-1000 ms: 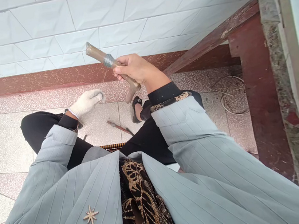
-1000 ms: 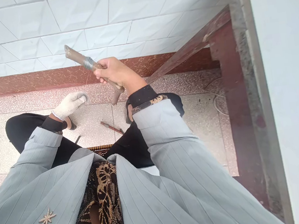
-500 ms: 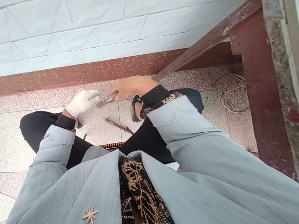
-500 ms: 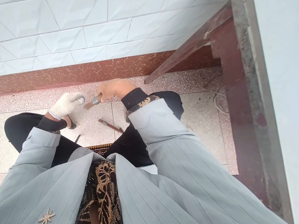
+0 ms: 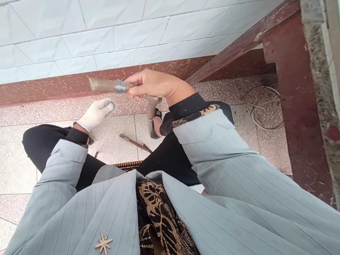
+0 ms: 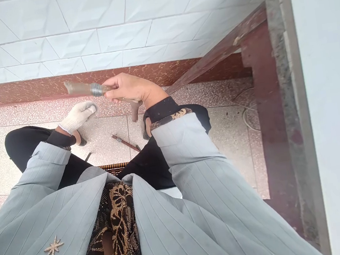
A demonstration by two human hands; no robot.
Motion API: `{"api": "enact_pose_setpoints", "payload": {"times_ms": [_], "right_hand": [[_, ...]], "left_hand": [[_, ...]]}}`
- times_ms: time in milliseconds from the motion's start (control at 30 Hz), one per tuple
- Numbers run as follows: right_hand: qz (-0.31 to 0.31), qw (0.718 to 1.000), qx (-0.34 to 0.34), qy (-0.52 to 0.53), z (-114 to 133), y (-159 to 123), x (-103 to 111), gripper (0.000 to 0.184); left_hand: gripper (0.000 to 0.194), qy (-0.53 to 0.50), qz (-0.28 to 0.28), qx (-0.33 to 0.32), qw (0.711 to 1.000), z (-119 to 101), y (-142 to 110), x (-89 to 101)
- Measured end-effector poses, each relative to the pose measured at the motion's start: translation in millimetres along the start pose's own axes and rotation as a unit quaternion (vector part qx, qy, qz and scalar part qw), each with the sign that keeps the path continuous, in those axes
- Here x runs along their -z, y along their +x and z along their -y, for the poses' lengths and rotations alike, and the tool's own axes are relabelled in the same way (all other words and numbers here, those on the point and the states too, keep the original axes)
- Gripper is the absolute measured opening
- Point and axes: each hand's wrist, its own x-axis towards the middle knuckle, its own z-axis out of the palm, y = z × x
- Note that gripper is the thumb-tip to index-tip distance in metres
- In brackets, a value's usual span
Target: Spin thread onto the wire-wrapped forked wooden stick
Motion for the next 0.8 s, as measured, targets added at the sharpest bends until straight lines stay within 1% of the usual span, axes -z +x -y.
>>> {"api": "enact_pose_setpoints", "payload": {"times_ms": [33,67,100,167,233,267,333,400,467,533,600,700,800], "right_hand": [[-0.055,0.998,-0.002,0.032,-0.1,-1.2,-0.9,0.017],[-0.101,0.994,-0.013,0.043,-1.1,-1.4,-2.4,0.017],[-0.134,0.99,-0.031,0.025,-3.0,-0.5,-4.3,0.017],[-0.171,0.978,-0.082,-0.083,-9.0,3.1,-8.5,0.012],[-0.176,0.951,-0.12,-0.225,-15.4,7.2,-13.1,0.008],[-0.169,0.936,-0.13,-0.282,-17.7,8.6,-15.5,0.012],[-0.124,0.916,-0.141,-0.355,-19.4,9.3,-20.5,0.021],[-0.045,0.908,-0.145,-0.39,-17.2,7.8,-25.1,0.022],[0.05,0.911,-0.141,-0.384,-12.9,5.5,-29.1,0.019],[0.12,0.92,-0.128,-0.351,-9.0,3.9,-31.9,0.017],[0.163,0.928,-0.113,-0.314,-7.0,3.8,-33.4,0.016],[0.204,0.938,-0.098,-0.263,-7.0,5.1,-32.6,0.018],[0.218,0.951,-0.075,-0.208,-5.3,3.6,-28.3,0.026]], "left_hand": [[0.024,-0.004,0.012,-0.009,1.0,-0.2,-1.1,-2.4],[0.025,0.001,0.03,-0.022,0.999,-1.0,-2.2,-4.6],[0.025,0.012,0.047,-0.034,0.998,-2.0,-3.3,-6.3],[0.024,0.043,0.066,-0.054,0.995,-4.5,-4.9,-7.9],[0.023,0.076,0.068,-0.065,0.993,-6.3,-5.9,-6.4],[0.023,0.093,0.062,-0.067,0.991,-6.8,-6.4,-4.5],[0.023,0.13,0.047,-0.064,0.988,-7.3,-7.3,1.0],[0.023,0.17,0.035,-0.053,0.983,-7.7,-8.5,6.9],[0.022,0.196,0.029,-0.045,0.979,-8.3,-9.4,11.3],[0.023,0.202,0.03,-0.048,0.978,-9.0,-9.8,13.3],[0.025,0.192,0.036,-0.059,0.979,-9.5,-9.6,13.6],[0.027,0.16,0.046,-0.071,0.984,-9.4,-8.3,13.7],[0.03,0.121,0.045,-0.069,0.989,-7.2,-6.2,14.4]]}}
